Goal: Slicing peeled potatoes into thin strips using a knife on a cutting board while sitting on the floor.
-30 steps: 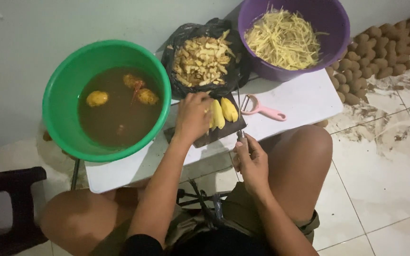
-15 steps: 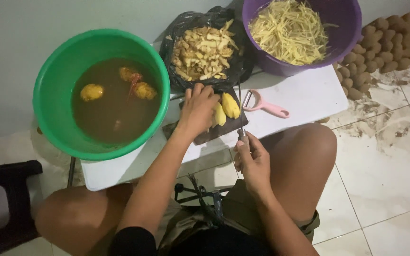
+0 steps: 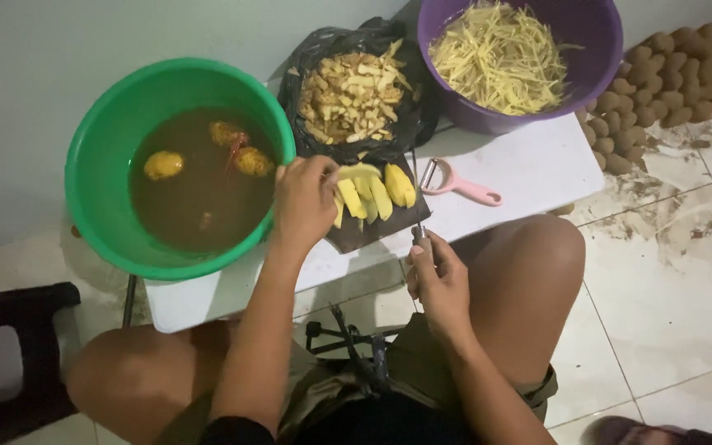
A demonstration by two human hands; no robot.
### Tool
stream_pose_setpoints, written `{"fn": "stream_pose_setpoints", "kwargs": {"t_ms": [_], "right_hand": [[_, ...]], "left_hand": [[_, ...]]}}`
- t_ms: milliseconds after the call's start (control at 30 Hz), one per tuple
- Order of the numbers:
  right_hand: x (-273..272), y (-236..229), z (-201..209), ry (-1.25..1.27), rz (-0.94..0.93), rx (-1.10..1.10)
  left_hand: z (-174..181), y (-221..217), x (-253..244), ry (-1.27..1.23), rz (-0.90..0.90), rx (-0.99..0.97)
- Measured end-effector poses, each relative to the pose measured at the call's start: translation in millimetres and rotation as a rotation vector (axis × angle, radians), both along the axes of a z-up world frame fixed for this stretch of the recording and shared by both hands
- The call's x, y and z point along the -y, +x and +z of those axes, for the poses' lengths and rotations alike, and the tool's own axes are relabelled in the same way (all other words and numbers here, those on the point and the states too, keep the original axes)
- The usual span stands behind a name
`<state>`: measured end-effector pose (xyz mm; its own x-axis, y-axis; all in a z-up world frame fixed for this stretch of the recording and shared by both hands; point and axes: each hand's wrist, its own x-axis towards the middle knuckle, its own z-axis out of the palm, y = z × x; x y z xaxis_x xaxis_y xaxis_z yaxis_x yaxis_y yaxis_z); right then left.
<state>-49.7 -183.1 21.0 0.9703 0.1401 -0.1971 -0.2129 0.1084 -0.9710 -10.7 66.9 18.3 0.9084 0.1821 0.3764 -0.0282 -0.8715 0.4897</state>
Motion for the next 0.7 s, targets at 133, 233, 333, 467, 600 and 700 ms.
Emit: {"fn": "stream_pose_setpoints", "kwargs": {"t_ms": [133,233,333,467,600,700], "right_hand": [[-2.6,-5.9,-18.9,-0.019,0.072,0.013],[-8.6,-13.3,-27.4,-0.088,0.195,0.055],[-20.3,-21.3,-21.2,-0.316,0.369,0.027],[-34.2,-22.7,-26.3,-0.500,0.514,0.085],[-34.4,-20.8,-26.4,-0.605,0.544,0.100],[-31.6,-22.8,-18.0,-0.594,0.514,0.106]], "left_hand": [[17.8,-36.5,33.4,-0.239,0.150,0.169],[39.4,-54.4,40.6,-0.520,0.224,0.200],[52.6,-63.7,37.3,-0.798,0.209,0.121],[41.3,-63.6,33.2,-1.000,0.246,0.074],[20.4,-64.7,32.7,-1.012,0.295,-0.007],[1.1,-60.0,35.8,-0.886,0.276,-0.087]]}}
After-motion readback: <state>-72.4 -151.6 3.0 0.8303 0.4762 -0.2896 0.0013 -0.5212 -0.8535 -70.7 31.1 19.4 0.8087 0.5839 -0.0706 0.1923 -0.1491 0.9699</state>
